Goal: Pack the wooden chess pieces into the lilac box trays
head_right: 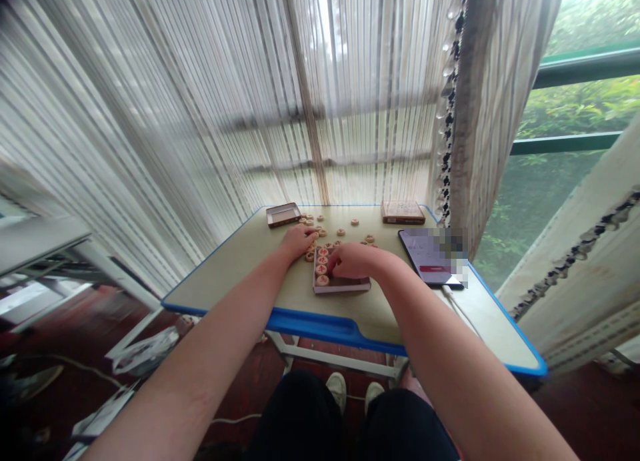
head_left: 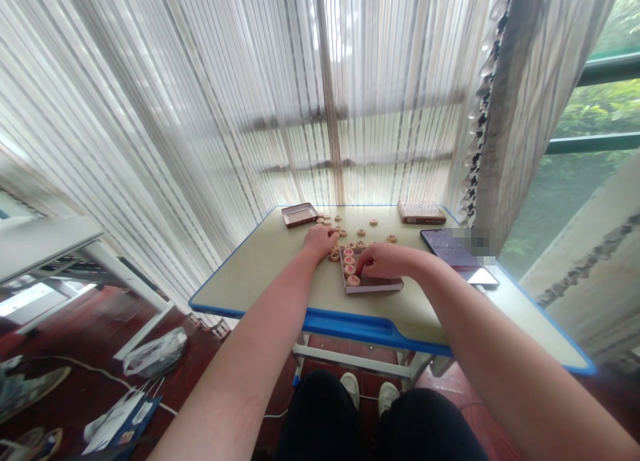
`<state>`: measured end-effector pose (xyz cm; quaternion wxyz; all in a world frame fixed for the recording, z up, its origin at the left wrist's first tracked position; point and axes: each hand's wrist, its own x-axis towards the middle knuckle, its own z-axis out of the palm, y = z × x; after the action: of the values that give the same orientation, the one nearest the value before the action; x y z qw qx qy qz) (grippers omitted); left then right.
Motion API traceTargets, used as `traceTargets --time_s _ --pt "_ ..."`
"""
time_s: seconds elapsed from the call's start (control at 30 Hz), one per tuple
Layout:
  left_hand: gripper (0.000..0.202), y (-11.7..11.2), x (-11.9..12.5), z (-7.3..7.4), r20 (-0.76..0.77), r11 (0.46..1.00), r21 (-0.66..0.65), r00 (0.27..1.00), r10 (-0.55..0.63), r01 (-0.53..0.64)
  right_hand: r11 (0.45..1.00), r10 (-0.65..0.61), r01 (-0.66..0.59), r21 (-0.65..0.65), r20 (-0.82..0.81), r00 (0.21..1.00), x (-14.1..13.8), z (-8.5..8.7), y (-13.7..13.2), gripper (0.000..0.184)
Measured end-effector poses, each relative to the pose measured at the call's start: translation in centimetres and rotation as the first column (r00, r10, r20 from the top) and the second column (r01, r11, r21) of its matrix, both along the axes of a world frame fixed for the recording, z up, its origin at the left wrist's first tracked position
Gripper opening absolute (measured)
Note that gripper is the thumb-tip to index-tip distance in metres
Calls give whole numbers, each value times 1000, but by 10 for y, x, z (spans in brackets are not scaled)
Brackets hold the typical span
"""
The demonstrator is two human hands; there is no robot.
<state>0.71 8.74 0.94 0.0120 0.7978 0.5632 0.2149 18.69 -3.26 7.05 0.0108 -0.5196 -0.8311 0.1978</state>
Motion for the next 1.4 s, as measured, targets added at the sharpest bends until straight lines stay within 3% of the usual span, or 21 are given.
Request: traceTargets --time_s 0.13,0.27,0.37,0.43,0.53,0.67,0.83,1.0,1.07,1.17,1.23,1.3,1.4 --pt "29 2 0 -1 28 1000 -22 1000 6 -5 999 -41 42 28 -33 999 2 -4 5 25" --pt "20 4 0 -1 203 1000 9 979 -5 3 990 -71 86 114 -130 989 6 -9 14 25" --pt "17 3 1 3 347 995 33 933 -98 92 955 -119 172 240 -222 968 9 -13 22 26" --pt "19 0 4 6 465 978 57 862 -202 199 916 -132 224 332 -277 952 11 -16 27 26" --pt "26 -8 10 10 665 928 41 683 -303 371 854 -105 278 441 -378 920 13 -22 35 27" --pt "46 -21 14 16 843 859 -53 483 -234 509 793 -67 340 505 -483 873 15 -28 40 28" --pt "54 -33 14 25 901 782 -154 411 -139 604 768 17 282 575 -458 889 14 -32 41 23" --pt "50 -32 13 24 855 784 -179 488 -176 595 745 -29 271 610 -377 926 10 -28 36 24" --pt "47 -29 12 23 807 838 -163 559 -191 521 748 -81 279 601 -335 939 10 -23 32 26" --pt "37 -25 8 21 626 977 -15 764 -157 213 802 -197 292 522 -231 953 10 -14 26 29" --pt "31 -22 5 20 443 992 113 892 -92 46 856 -235 269 441 -131 963 10 -10 23 29" --pt "28 -21 4 18 287 988 155 957 -48 3 900 -226 224 374 -38 973 10 -9 20 28" --pt "27 -20 4 15 162 993 118 986 -44 25 930 -216 186 318 61 974 8 -12 20 30"
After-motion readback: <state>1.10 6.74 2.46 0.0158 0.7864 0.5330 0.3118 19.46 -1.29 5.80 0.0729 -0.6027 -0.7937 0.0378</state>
